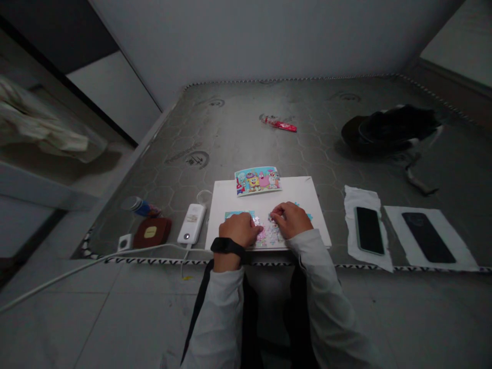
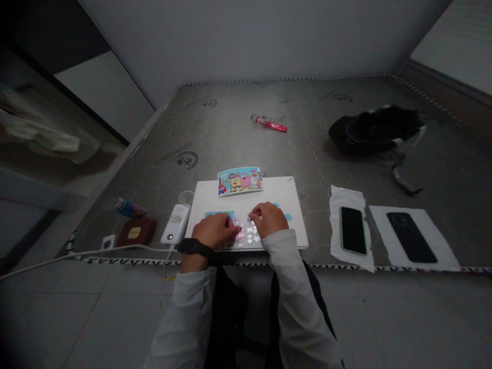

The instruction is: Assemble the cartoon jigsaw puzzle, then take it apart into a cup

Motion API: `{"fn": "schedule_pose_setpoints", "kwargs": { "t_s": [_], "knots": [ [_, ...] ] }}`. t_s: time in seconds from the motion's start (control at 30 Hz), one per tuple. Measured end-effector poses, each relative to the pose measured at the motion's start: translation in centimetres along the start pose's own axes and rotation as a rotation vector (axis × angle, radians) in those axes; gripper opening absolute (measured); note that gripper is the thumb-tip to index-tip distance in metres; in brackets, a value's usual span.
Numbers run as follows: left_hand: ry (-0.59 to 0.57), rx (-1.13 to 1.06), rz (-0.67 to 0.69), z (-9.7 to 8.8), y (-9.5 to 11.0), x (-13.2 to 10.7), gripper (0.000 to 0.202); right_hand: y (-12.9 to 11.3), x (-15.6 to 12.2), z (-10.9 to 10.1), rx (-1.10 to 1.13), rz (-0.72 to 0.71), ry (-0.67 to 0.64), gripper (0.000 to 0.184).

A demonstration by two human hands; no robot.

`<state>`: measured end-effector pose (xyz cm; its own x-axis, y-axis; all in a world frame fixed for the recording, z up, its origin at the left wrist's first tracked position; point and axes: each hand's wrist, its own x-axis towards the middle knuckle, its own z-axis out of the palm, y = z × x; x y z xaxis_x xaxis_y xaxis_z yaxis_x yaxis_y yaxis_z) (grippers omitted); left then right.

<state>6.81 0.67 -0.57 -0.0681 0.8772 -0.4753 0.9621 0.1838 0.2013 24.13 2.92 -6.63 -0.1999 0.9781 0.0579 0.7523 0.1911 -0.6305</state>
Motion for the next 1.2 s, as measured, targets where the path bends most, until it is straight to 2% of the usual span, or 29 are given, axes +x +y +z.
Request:
{"fn": "schedule_pose_setpoints", "kwargs": {
  "t_s": [0.07,0.13,0.23,0.3,0.37,0.7,1.2],
  "knots": [
    [-0.001,-0.002,-0.004,0.0,0.0,-0.1,0.03,0.0,0.0,-0.3,-0.029,0.001,0.017,0.007],
    [-0.002,-0.003,0.002,0.0,0.0,-0.1,0.03,0.0,-0.1,-0.8,-0.047,-0.054,-0.021,0.018],
    [-0.002,-0.003,0.008,0.0,-0.1,0.0,0.03,0.0,-0.2,-1.9,-0.076,-0.162,-0.214,0.021],
    [-0.003,-0.001,0.012,0.0,-0.1,0.0,0.03,0.0,-0.2,-2.3,-0.12,-0.162,-0.314,0.02],
    [-0.009,-0.001,0.014,0.0,-0.1,0.0,0.03,0.1,-0.1,-2.4,-0.16,-0.135,-0.352,0.02],
    [-0.053,-0.003,0.04,0.3,-0.1,0.1,0.028,-0.6,0.0,-2.0,-0.203,-0.12,-0.424,0.017],
    [-0.038,-0.01,0.038,0.3,-0.1,0.2,0.028,0.7,0.2,-1.2,-0.03,-0.204,-0.334,0.017]
  ]
}}
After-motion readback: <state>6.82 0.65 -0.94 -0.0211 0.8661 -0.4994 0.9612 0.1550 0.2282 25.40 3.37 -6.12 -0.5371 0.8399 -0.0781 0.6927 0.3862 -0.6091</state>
